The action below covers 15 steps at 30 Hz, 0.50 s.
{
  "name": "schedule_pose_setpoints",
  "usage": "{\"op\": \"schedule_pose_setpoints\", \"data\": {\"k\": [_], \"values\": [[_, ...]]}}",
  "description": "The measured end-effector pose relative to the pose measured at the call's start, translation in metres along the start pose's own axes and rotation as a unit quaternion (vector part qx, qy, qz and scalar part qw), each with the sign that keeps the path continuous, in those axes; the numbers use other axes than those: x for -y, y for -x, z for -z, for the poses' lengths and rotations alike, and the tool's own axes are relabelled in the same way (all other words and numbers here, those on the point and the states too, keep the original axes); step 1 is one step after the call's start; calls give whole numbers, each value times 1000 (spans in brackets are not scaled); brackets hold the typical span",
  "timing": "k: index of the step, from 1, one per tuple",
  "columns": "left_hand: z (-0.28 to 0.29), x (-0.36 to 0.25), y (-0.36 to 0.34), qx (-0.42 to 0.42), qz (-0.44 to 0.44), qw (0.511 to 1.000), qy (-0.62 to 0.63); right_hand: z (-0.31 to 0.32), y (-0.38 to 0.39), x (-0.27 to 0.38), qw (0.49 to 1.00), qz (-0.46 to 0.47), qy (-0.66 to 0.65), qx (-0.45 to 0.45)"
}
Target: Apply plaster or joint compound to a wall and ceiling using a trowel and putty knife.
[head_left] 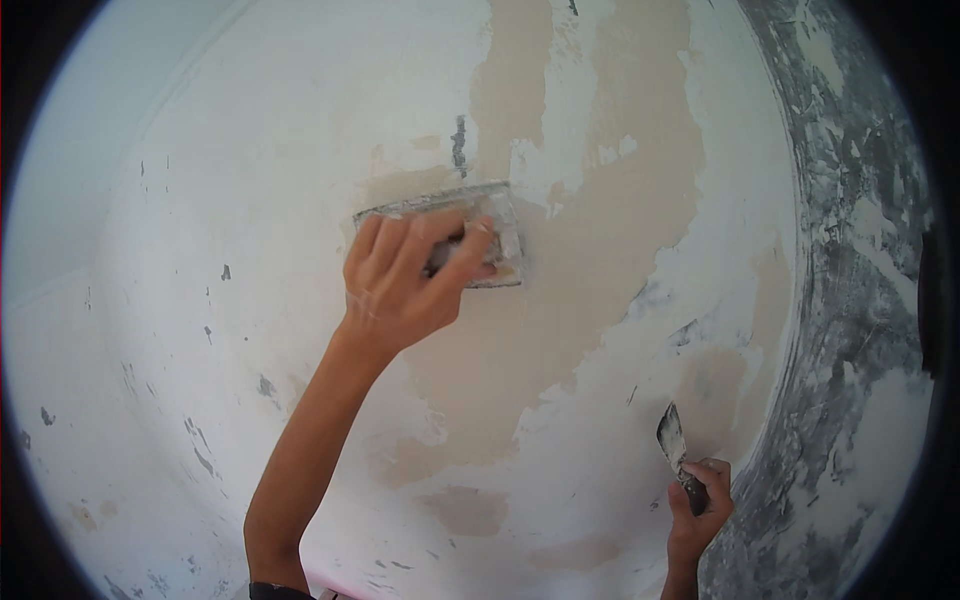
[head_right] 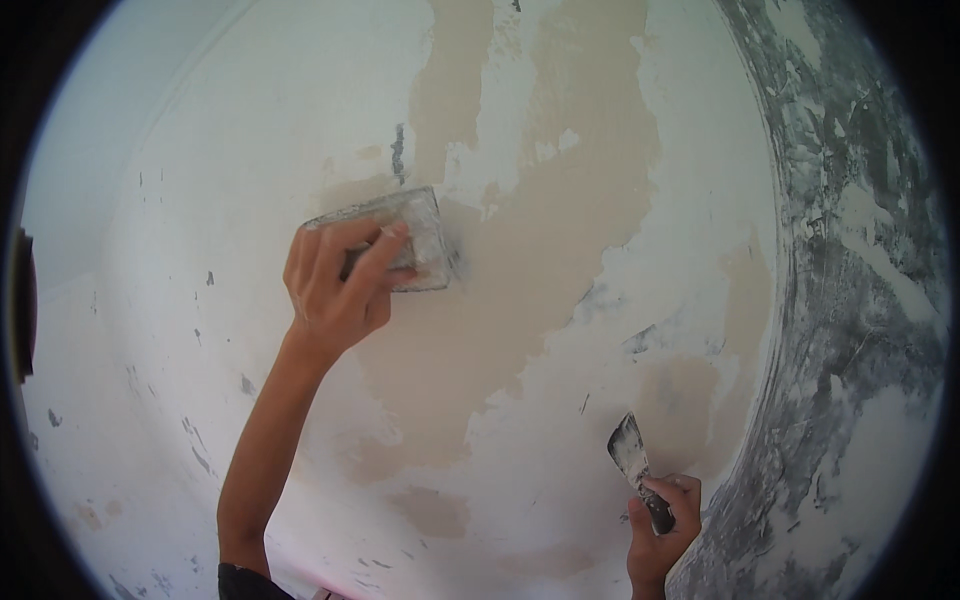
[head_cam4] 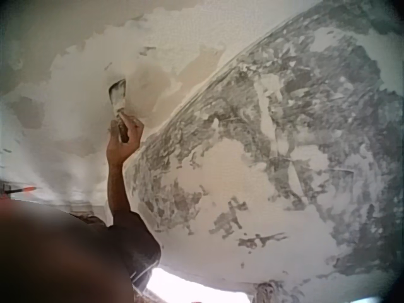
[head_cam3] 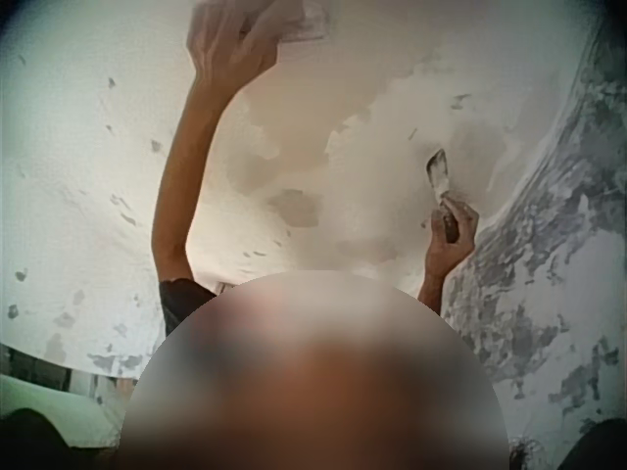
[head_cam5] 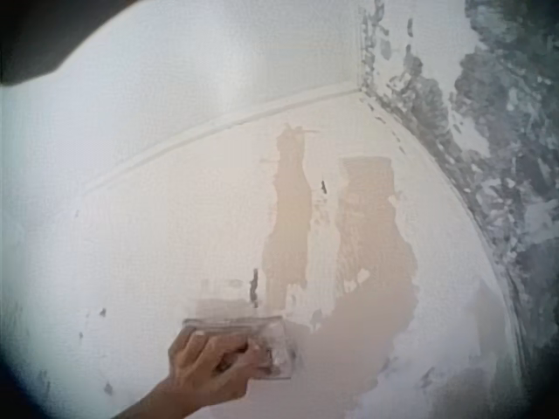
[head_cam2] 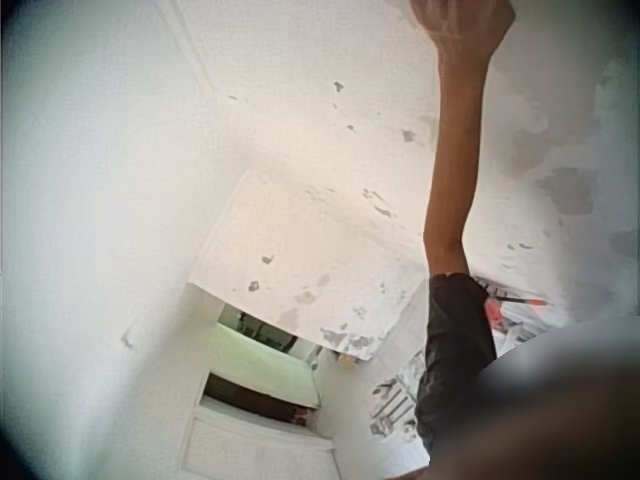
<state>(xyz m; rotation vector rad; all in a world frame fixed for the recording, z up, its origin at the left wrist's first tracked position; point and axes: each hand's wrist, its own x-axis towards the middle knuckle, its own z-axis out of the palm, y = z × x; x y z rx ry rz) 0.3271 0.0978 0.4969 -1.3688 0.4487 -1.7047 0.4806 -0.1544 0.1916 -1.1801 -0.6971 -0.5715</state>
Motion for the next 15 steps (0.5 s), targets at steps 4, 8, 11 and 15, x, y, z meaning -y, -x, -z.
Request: {"op": "schedule_pose_setpoints", "data": {"k": [4, 8, 11, 15], "values": [[-8, 1, 14, 40, -44, 998, -7, -1, 2, 3, 1000, 5, 11, 5], [-3, 43, 5, 51, 73, 995, -53, 0, 2, 0, 1000, 5, 5, 7], [7, 47, -2, -19, 191, 981, -34, 2, 2, 5, 1000, -6, 5, -2], [25, 10, -2, -11, 125, 992, 32, 2, 1, 0, 1000, -5, 19, 5]]}}
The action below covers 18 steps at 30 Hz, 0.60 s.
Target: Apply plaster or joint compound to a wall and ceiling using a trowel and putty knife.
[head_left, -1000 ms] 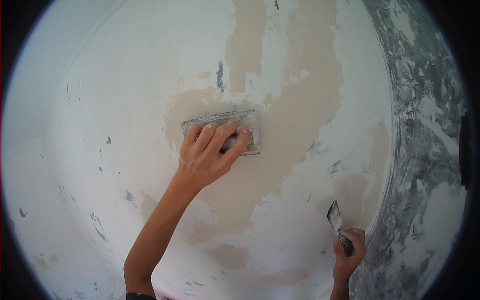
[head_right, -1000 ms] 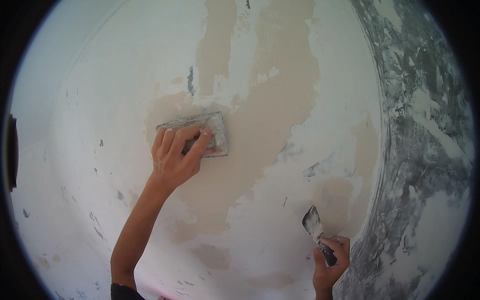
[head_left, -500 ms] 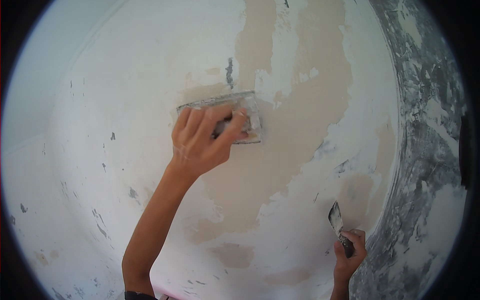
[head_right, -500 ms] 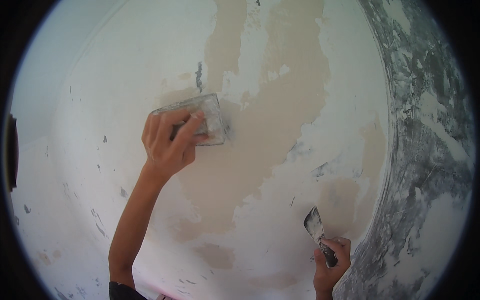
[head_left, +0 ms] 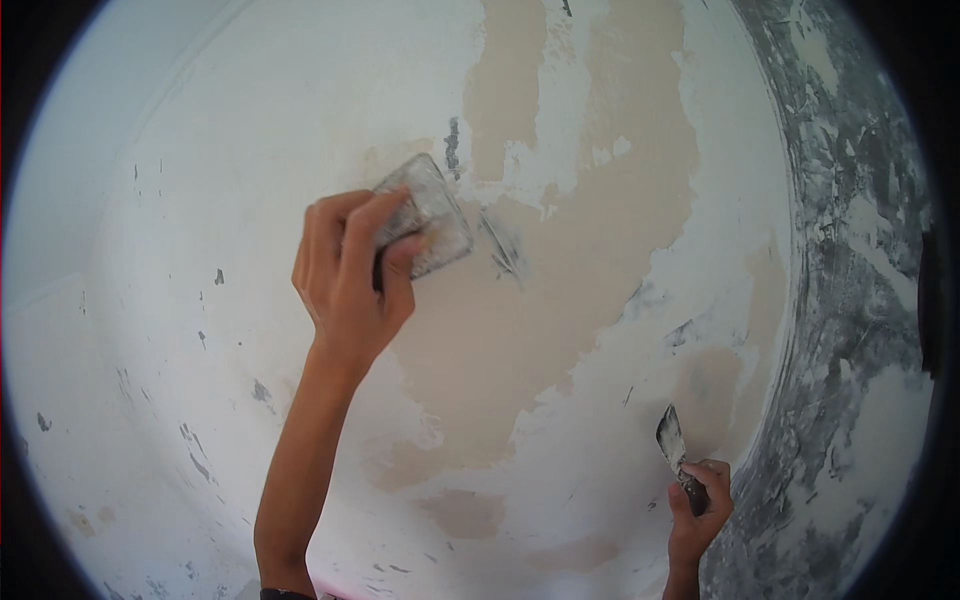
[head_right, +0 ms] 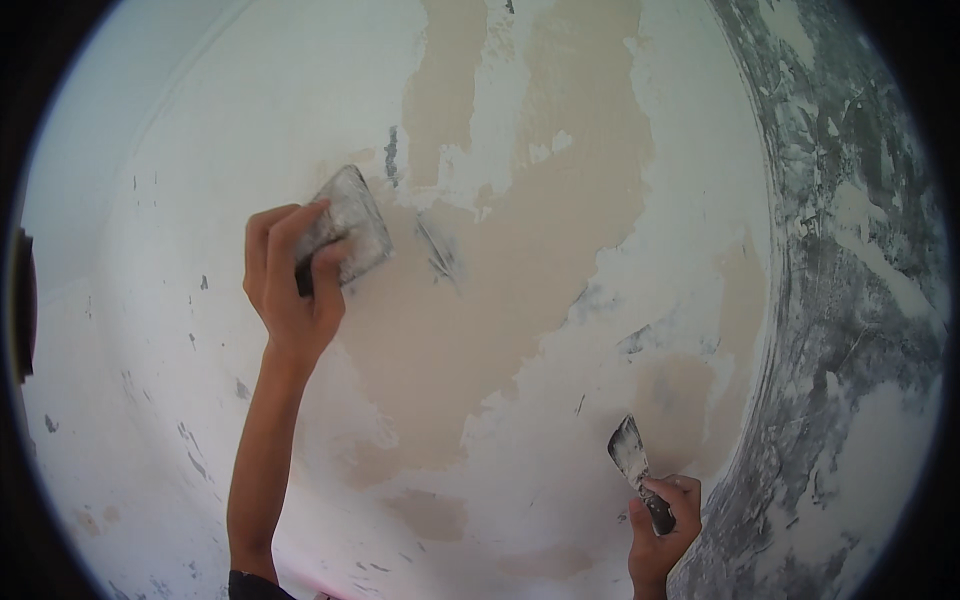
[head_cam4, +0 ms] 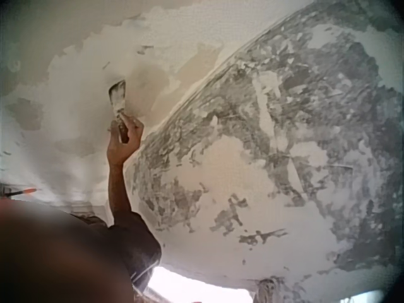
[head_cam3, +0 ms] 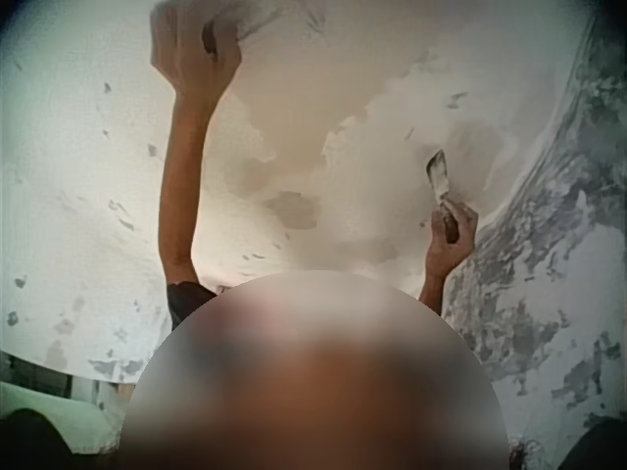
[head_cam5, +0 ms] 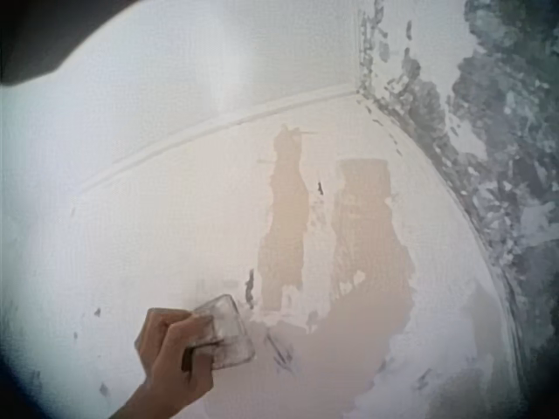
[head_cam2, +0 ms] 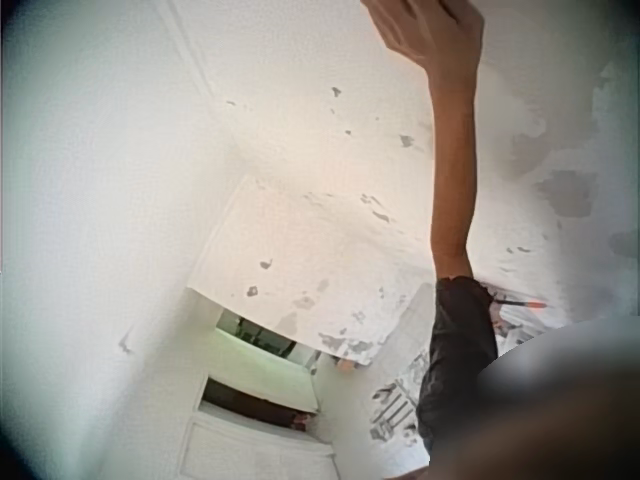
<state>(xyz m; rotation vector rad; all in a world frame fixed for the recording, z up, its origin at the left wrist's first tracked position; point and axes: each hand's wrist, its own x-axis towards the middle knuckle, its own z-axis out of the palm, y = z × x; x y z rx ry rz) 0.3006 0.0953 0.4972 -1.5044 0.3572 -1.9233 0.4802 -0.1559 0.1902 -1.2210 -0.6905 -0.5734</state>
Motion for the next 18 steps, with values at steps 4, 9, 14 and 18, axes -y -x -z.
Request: {"op": "schedule_pose_setpoints", "data": {"k": [4, 9, 14, 18], "values": [[12, -55, 31, 92, -57, 993, 56, 4, 5, -6, 1000, -5, 8, -2], [2, -71, 40, 98, -91, 991, 8, -1, 6, -3, 1000, -13, -8, 15], [-35, -45, 0, 56, -72, 996, -11, -9, 7, 8, 998, -49, -28, 5], [-46, -34, -4, 70, -114, 991, -13, -11, 10, 2, 999, -44, -27, 7]]}}
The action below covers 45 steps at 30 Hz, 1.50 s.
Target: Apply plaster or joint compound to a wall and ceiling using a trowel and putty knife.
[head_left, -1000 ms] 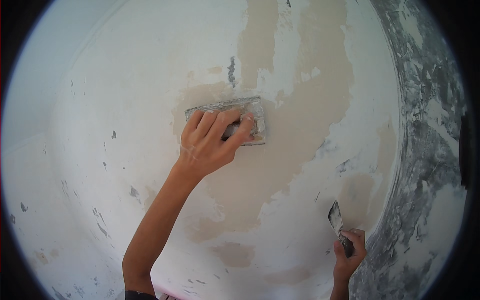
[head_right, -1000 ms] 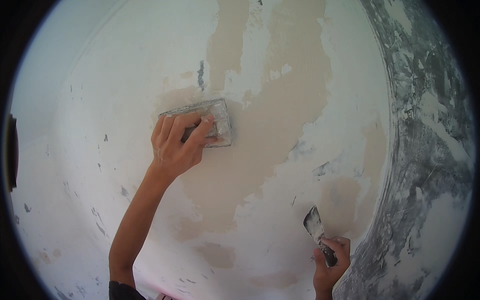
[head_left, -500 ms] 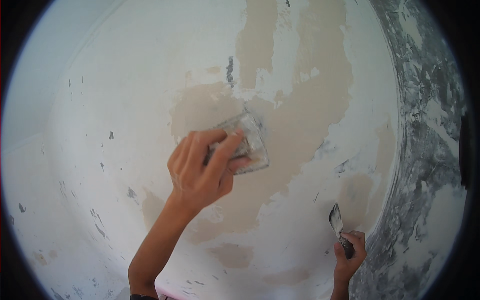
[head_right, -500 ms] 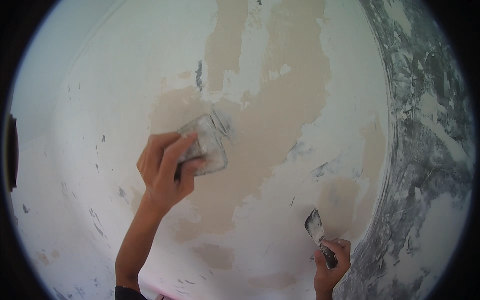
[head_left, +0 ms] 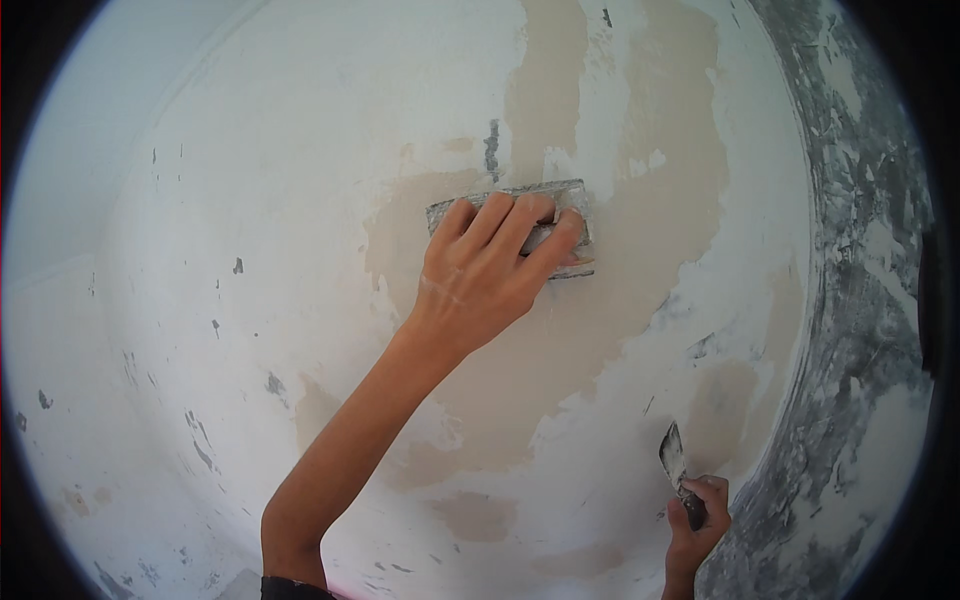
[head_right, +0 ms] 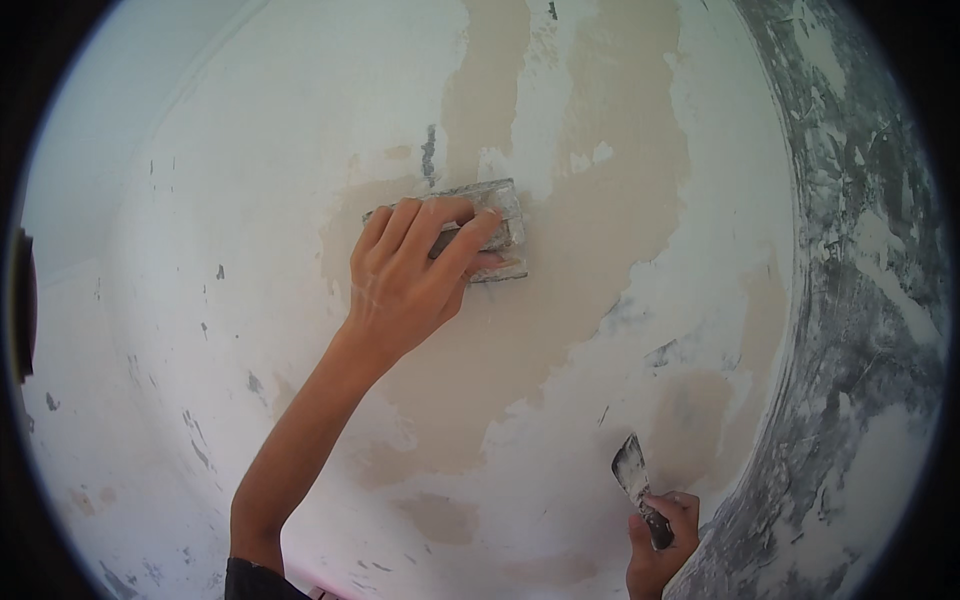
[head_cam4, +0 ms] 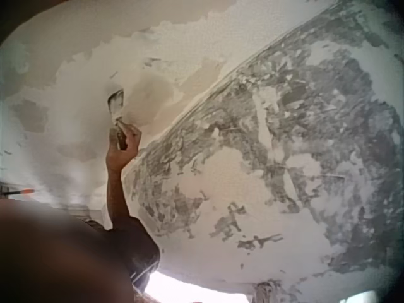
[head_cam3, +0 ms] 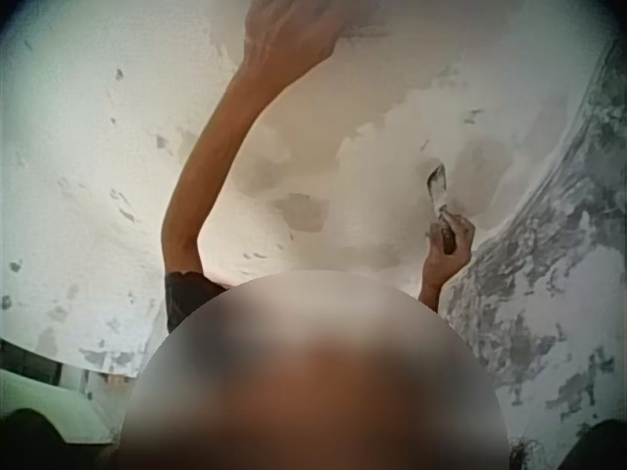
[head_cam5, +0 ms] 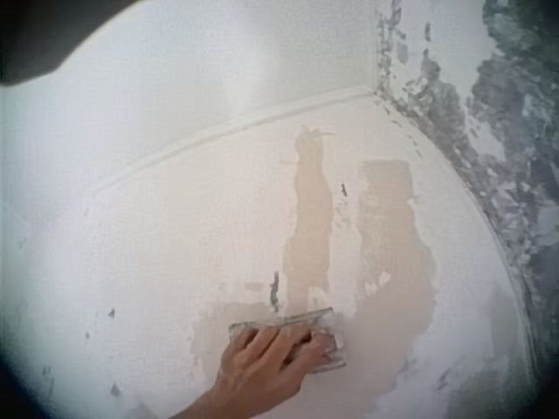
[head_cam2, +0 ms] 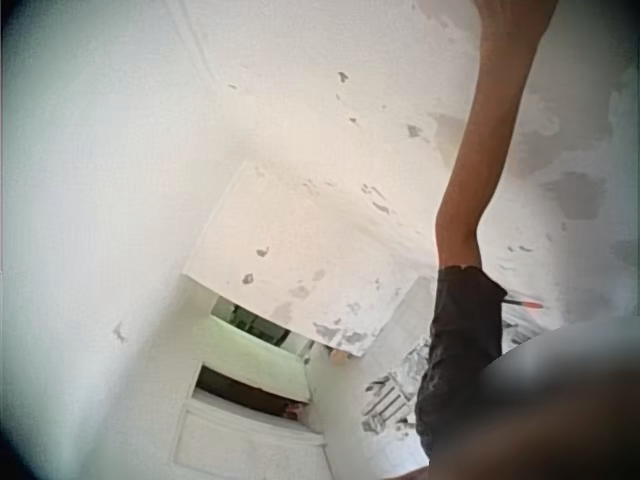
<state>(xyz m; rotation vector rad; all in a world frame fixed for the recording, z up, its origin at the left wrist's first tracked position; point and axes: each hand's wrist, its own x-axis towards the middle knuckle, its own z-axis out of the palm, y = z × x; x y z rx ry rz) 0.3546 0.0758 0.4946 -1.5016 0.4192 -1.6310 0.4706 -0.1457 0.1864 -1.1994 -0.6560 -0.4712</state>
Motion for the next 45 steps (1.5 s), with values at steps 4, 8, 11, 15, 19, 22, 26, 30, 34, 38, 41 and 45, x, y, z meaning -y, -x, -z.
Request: {"op": "schedule_pose_setpoints", "data": {"k": [4, 8, 11, 15, 19, 22, 26, 30, 34, 38, 41, 45], "values": [[5, 9, 26, 22, 4, 1000, 15, 3, -1, 4, 1000, 14, -15, -14], [40, 32, 59, 56, 38, 998, 4, 8, 0, 3, 1000, 18, -10, -10], [58, 59, 56, 28, 74, 996, -44, 4, 1, -6, 998, 41, -20, -33], [49, 73, 17, -65, 182, 981, -2, 0, -1, -4, 998, 48, -17, -35], [25, 61, -8, -37, 129, 991, 19, -1, 1, 0, 998, 49, -11, -32], [21, 50, 8, 6, 117, 992, 42, 1, 2, 0, 998, 54, -13, -34], [45, 27, 42, 33, 111, 990, 76, 6, 3, -4, 997, 59, 3, -48], [64, 21, 52, 59, 108, 985, 119, 14, -5, -4, 978, 203, 31, -40], [48, 47, 7, -13, 120, 989, 85, 9, -1, -1, 983, 179, -12, -38], [25, 49, 6, 8, 129, 987, 92, 2, 3, 0, 981, 193, -10, -29], [32, 25, 41, -7, 126, 988, 91, 8, 9, -6, 983, 182, -11, -33], [54, 10, 65, 26, 109, 988, 105, 13, 9, 1, 985, 171, -6, -38]]}}
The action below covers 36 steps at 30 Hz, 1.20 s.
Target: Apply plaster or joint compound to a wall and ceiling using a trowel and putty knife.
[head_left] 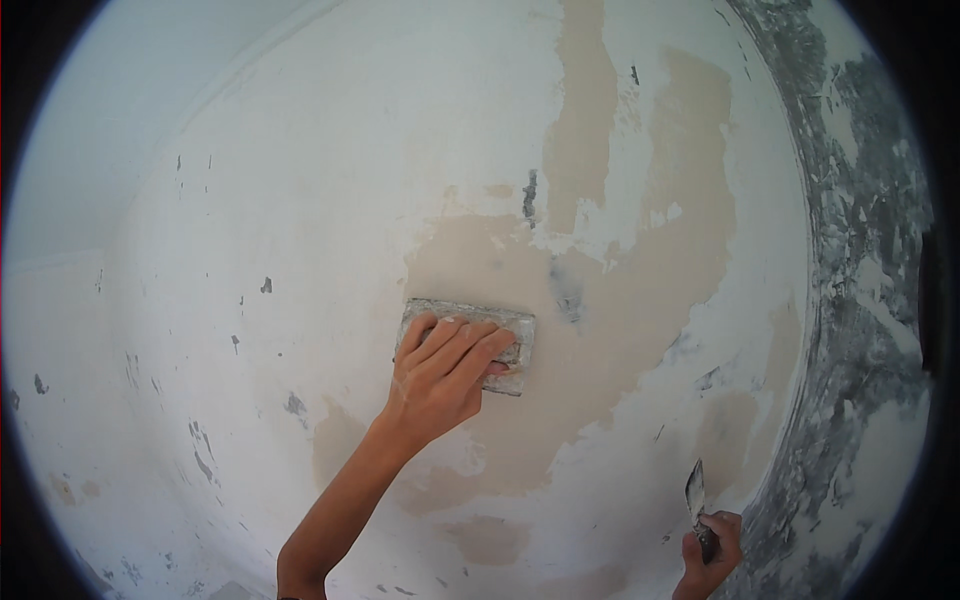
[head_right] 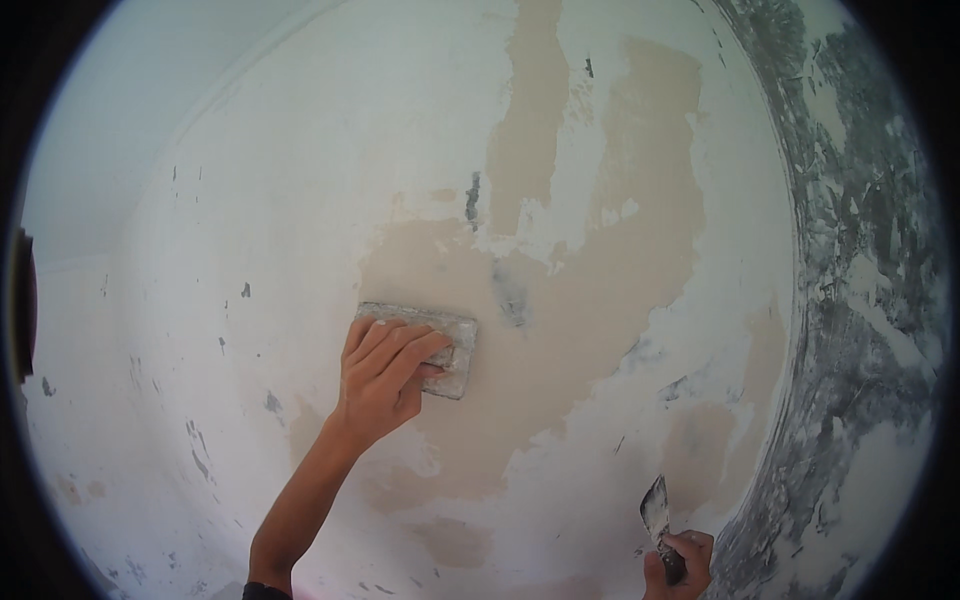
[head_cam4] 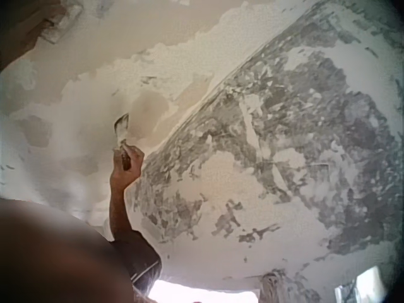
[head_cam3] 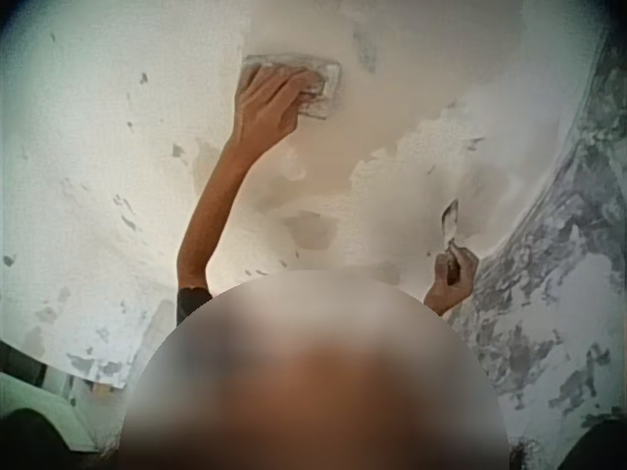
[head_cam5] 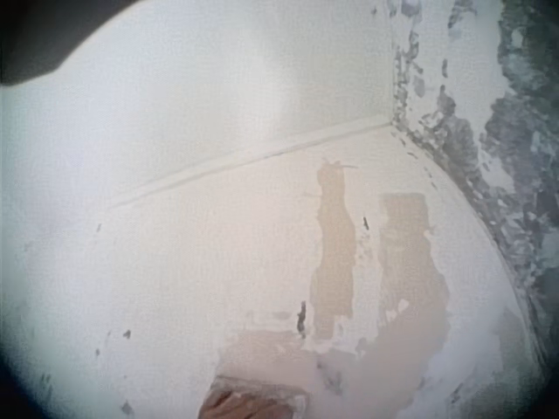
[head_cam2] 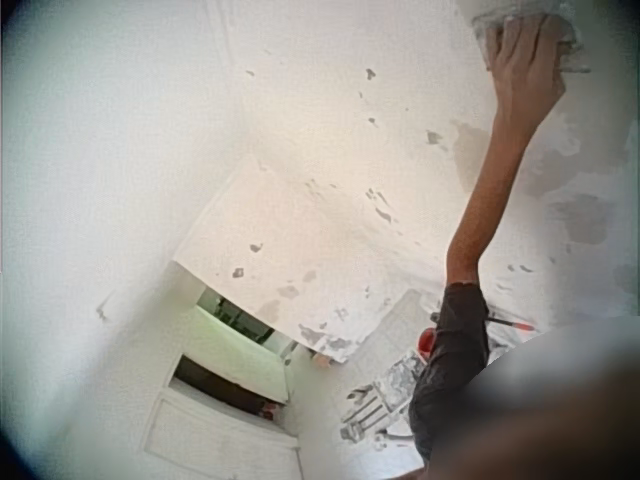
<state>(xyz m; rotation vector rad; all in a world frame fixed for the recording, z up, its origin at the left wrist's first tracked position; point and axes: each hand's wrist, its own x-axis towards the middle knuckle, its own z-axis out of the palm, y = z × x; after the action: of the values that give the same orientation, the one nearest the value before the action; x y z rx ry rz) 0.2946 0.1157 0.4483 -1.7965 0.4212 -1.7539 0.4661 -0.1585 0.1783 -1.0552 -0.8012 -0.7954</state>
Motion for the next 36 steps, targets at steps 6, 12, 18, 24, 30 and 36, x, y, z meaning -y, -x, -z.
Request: {"op": "schedule_pose_setpoints", "data": {"k": [6, 12, 18, 24, 30, 36], "values": [[2, 42, -63, -94, 68, 993, -18, -12, -1, 6, 1000, 4, 9, 6], [-21, 35, -48, -65, 20, 997, -40, -17, -1, 8, 1000, 16, 11, 16], [12, 4, 20, 6, 15, 1000, -22, -40, -62, 42, 995, 74, 60, 5], [73, 2, 45, -185, 165, 969, -4, -104, -179, 105, 945, 302, 129, 8], [85, -6, 75, -254, 236, 938, 15, -142, -240, 128, 907, 361, 212, 44], [78, -7, 94, -257, 259, 931, 28, -152, -250, 135, 871, 400, 273, 87]]}}
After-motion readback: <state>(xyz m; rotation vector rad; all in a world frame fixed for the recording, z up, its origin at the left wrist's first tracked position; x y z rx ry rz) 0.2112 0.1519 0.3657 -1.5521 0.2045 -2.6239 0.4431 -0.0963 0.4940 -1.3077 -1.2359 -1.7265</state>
